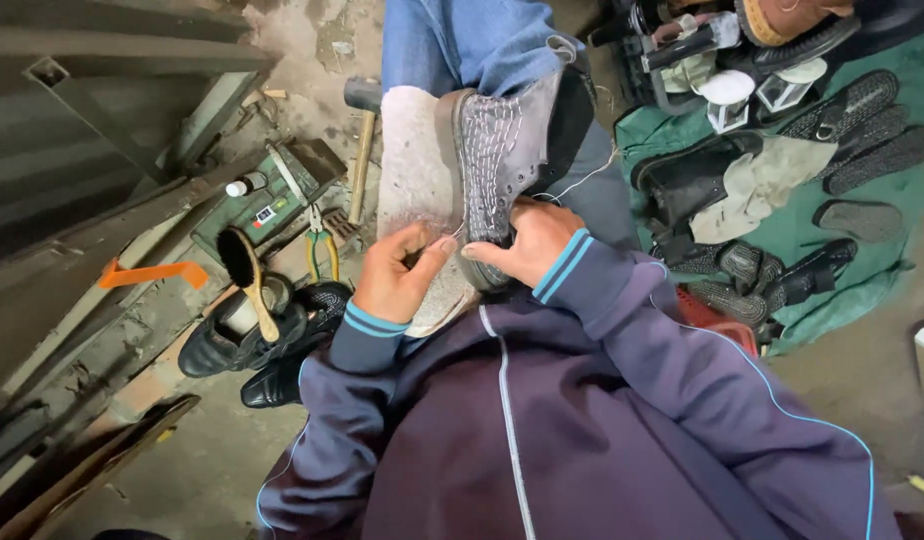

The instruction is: Hand-sewing a shoe upper to a sole using a needle and thread.

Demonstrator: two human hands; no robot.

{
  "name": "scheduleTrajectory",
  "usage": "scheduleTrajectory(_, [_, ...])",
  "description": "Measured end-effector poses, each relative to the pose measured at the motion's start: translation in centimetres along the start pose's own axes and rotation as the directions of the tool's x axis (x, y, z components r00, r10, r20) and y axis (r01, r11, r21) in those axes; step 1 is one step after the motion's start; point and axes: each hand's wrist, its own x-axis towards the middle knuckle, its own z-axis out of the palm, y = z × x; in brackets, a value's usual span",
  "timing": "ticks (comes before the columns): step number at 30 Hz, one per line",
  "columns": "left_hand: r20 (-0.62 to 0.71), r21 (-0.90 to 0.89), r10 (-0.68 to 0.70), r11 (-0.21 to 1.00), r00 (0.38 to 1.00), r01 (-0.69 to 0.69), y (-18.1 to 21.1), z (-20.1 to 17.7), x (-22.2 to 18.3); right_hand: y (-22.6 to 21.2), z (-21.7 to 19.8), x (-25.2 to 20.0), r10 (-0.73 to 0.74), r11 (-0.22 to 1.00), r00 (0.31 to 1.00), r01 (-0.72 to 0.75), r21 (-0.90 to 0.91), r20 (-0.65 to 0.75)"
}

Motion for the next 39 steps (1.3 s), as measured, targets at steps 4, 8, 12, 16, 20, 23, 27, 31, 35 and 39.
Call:
scheduleTrajectory(4, [-0.035,0.103,-0.011,0.995,0.999,0.015,0.0,-0.2,-2.1,0.0,0.5,0.7,0.033,0.999,0.998,-0.033,0.012,0.053])
scheduleTrajectory(8, [-0.137,0.177,0.091,0.982,0.986,-0.066,-0.2,1.0,-4.9,-0.8,0.1,0.7,0.112,0.993,0.985,-0.116,0.024,0.13])
scheduleTrajectory(12, [-0.155,0.237,0.168,0.963,0.974,-0.128,1.0,0.9,-5.6,-1.4,0.1,0.7,0.113,0.994,0.981,-0.111,-0.018,0.158])
scheduleTrajectory(16, [-0.147,0.635,0.191,0.771,0.97,-0.056,3.0,-0.7,-4.7,-0.5,0.2,0.6,0.091,0.996,0.992,-0.092,0.003,0.09])
scheduleTrajectory(20, [-0.12,0.773,0.135,0.635,0.983,0.008,2.9,-0.1,-4.4,0.9,1.7,1.1,0.014,0.986,0.999,-0.02,0.168,0.036])
scheduleTrajectory(23, [-0.149,0.782,0.052,0.618,0.987,0.085,3.5,0.5,-3.8,1.2,1.6,1.5,-0.036,0.96,0.999,0.043,0.276,-0.031])
scheduleTrajectory(27, [-0.146,0.781,-0.016,0.612,0.989,0.125,4.0,0.9,-3.7,2.1,1.9,1.9,-0.048,0.959,0.999,0.052,0.277,-0.021])
scheduleTrajectory(31, [-0.113,0.813,0.017,0.576,0.993,0.083,3.6,-0.1,-4.7,1.3,1.3,1.6,-0.046,0.981,0.999,0.043,0.191,0.01])
scheduleTrajectory(35, [-0.098,0.785,0.134,0.62,0.986,-0.006,2.1,0.4,-5.8,1.6,2.0,2.2,0.043,0.99,0.996,-0.053,0.13,0.073])
scheduleTrajectory(39, [-0.065,0.693,0.181,0.716,0.981,-0.086,3.2,1.8,-7.0,1.9,2.7,2.6,0.065,0.99,0.994,-0.076,0.121,0.088])
